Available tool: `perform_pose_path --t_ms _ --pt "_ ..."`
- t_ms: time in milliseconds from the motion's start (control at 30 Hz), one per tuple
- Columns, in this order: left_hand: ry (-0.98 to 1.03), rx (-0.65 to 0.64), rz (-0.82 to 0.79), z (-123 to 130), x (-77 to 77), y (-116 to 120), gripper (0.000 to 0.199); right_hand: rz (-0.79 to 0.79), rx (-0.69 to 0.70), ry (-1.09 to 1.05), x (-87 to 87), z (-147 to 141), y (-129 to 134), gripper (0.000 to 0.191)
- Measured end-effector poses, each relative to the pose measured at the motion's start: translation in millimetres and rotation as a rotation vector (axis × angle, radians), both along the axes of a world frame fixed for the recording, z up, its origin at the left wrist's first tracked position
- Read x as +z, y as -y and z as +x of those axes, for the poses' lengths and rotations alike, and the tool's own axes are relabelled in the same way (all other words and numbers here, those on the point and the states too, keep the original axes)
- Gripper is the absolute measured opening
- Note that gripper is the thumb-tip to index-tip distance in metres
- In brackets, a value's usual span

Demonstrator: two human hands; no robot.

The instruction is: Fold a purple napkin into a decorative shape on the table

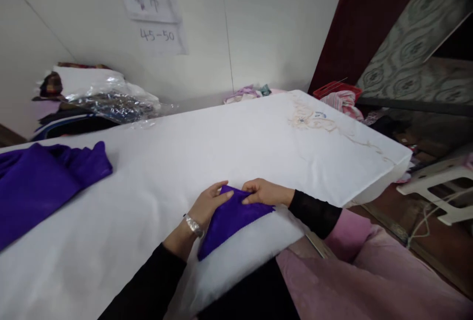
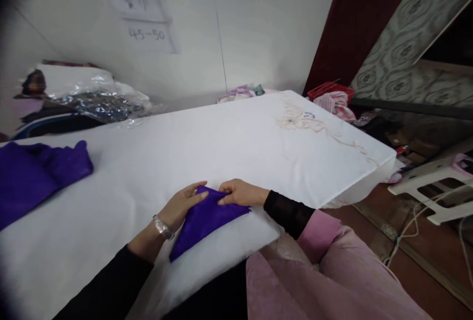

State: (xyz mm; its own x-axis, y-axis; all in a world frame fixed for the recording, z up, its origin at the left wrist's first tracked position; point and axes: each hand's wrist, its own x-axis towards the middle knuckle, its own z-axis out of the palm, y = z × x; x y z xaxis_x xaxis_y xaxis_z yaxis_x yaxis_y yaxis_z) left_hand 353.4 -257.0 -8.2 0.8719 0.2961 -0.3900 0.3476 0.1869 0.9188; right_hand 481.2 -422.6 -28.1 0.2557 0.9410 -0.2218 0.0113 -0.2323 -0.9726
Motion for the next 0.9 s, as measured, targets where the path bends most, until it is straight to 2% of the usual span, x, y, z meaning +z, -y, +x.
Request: perform_pose_path --t_ms 100,200,267,400,467,567,633,667,733,800,900 --pt "-0.021 -0.168 -0.079 -2.9 0.4 -1.8 0.044 0.009 0.011 0.066 6.6 1.6 0.8 0.017" --pt "0.005 -0.241 -0.002 -3.5 1.6 -2.5 0.036 0.017 0.031 0.253 17.6 3.1 2.6 0.012" --pt "0.034 -0.239 0.142 -3.2 7.0 -1.3 0.033 0.031 0.048 0.417 24.6 4.8 3.3 0.011" --pt "0.113 -0.184 0.571 -3.1 30.2 1.8 0.029 0.053 0.037 0.675 31.8 12.9 4.2 0.009" --pt "0.157 -0.156 0.755 -3.2 43.4 -0.2 0.029 0.084 -0.059 0.796 31.7 16.5 7.1 0.009" --pt "0.169 -0.097 0.98 -2.0 57.6 -9.8 0.029 0.198 -0.375 0.921 27.6 11.1 16.0 0.022" --pt "0.146 -0.027 1.144 0.3 60.9 -16.7 0.03 0.265 -0.545 0.794 22.4 -3.7 22.0 0.025" --pt "0.127 0.003 1.232 1.9 60.2 -18.6 0.031 0.279 -0.565 0.643 19.3 -13.9 23.9 0.023" --pt "0.109 0.019 1.407 5.0 53.3 -16.8 0.032 0.246 -0.458 0.171 13.8 -35.9 24.6 0.025" --pt "0.174 -0.035 1.556 7.1 39.2 -6.8 0.032 0.249 -0.373 -0.291 10.6 -53.8 21.4 0.039" --pt "0.456 -0.168 1.717 5.5 9.2 16.9 0.034 0.372 -0.351 -0.729 11.5 -63.1 14.2 0.049"
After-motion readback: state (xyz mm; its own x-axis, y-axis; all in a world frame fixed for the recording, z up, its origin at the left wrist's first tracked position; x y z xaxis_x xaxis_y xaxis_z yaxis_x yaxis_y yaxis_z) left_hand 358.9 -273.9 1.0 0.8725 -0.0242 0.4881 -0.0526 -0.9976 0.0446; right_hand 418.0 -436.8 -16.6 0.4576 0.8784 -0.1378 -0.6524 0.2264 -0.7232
